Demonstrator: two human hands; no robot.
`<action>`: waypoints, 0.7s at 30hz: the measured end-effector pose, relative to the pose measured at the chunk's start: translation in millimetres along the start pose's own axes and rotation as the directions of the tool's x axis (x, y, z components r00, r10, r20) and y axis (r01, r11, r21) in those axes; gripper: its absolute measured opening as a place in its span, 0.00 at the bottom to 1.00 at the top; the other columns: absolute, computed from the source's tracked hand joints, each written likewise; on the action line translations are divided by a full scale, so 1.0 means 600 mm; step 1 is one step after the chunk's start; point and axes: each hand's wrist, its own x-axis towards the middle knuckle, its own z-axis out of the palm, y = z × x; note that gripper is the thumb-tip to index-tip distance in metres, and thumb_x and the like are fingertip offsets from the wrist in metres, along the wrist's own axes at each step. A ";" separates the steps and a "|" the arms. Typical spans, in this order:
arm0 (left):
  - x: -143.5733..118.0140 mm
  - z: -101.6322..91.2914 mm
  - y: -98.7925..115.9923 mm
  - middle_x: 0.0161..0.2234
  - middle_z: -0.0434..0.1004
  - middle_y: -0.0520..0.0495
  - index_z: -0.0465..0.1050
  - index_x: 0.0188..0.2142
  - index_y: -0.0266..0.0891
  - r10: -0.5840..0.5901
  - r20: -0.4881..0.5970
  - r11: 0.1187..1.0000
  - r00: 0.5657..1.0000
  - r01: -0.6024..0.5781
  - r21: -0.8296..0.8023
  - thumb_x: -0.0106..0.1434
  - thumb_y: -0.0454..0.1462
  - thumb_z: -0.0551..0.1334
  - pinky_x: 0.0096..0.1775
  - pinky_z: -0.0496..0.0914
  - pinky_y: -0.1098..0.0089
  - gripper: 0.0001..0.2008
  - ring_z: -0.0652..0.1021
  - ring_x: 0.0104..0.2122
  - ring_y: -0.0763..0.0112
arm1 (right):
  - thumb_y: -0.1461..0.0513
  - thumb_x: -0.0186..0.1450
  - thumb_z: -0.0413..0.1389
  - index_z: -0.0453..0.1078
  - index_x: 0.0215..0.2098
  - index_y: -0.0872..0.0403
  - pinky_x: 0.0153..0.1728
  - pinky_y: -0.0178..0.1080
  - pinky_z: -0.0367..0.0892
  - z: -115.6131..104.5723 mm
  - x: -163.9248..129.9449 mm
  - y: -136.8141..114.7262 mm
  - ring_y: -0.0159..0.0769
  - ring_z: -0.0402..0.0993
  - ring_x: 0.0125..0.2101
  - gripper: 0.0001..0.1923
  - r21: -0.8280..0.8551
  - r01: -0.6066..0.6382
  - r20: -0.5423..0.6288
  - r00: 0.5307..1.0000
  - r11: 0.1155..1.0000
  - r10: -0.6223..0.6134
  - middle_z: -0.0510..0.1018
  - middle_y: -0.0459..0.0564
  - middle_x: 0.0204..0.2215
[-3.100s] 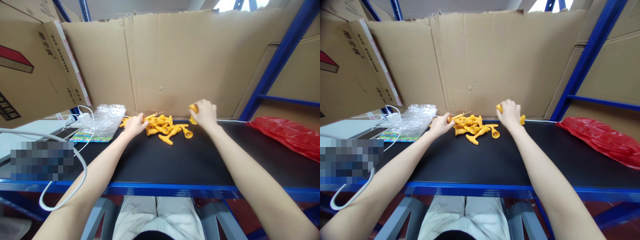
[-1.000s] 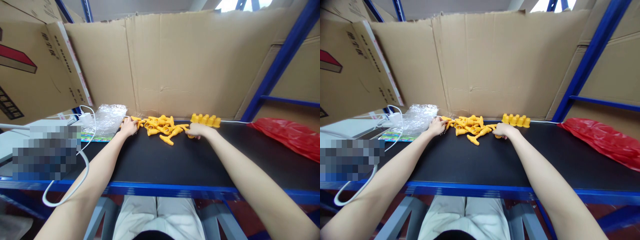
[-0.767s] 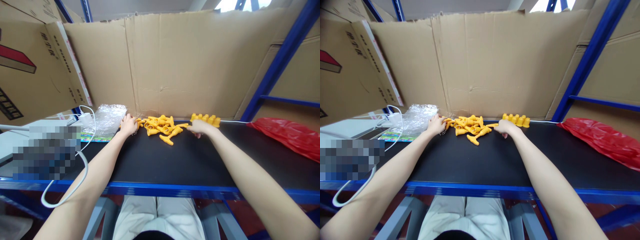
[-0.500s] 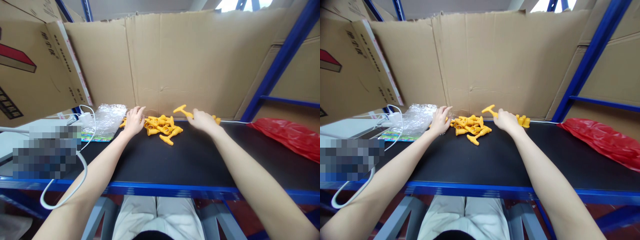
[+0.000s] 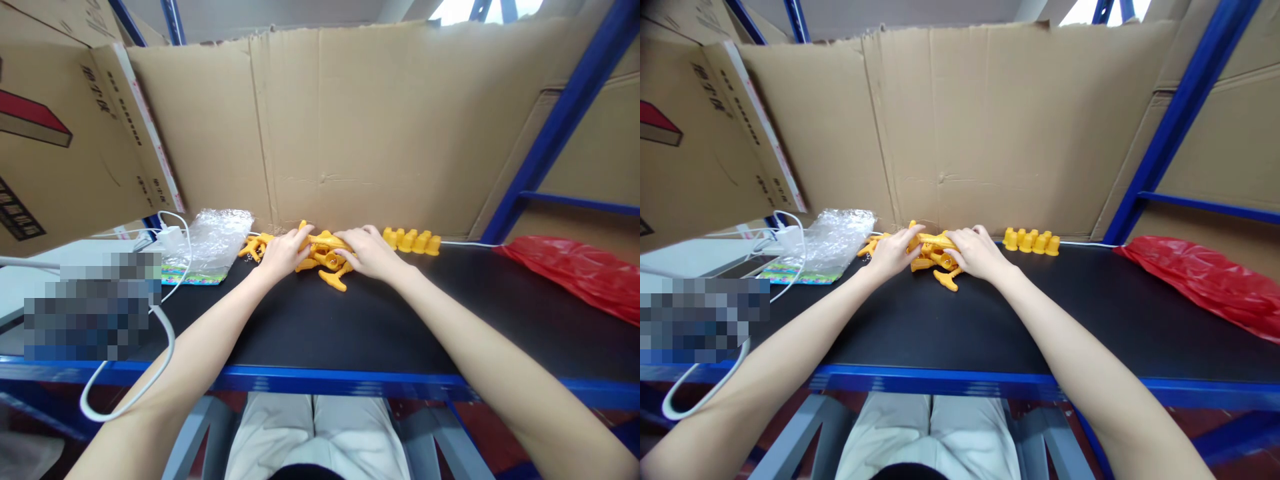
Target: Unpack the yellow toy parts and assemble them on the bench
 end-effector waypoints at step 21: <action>0.001 -0.004 0.016 0.45 0.76 0.44 0.60 0.55 0.42 -0.028 0.095 0.999 0.995 0.026 0.028 0.63 0.42 0.53 0.36 0.68 0.69 0.21 0.78 0.39 0.63 | 0.61 0.65 0.46 0.66 0.42 0.57 0.39 0.41 0.51 0.001 0.003 -0.017 0.42 0.70 0.36 0.11 -0.074 -0.035 0.045 0.998 0.997 0.038 0.76 0.56 0.37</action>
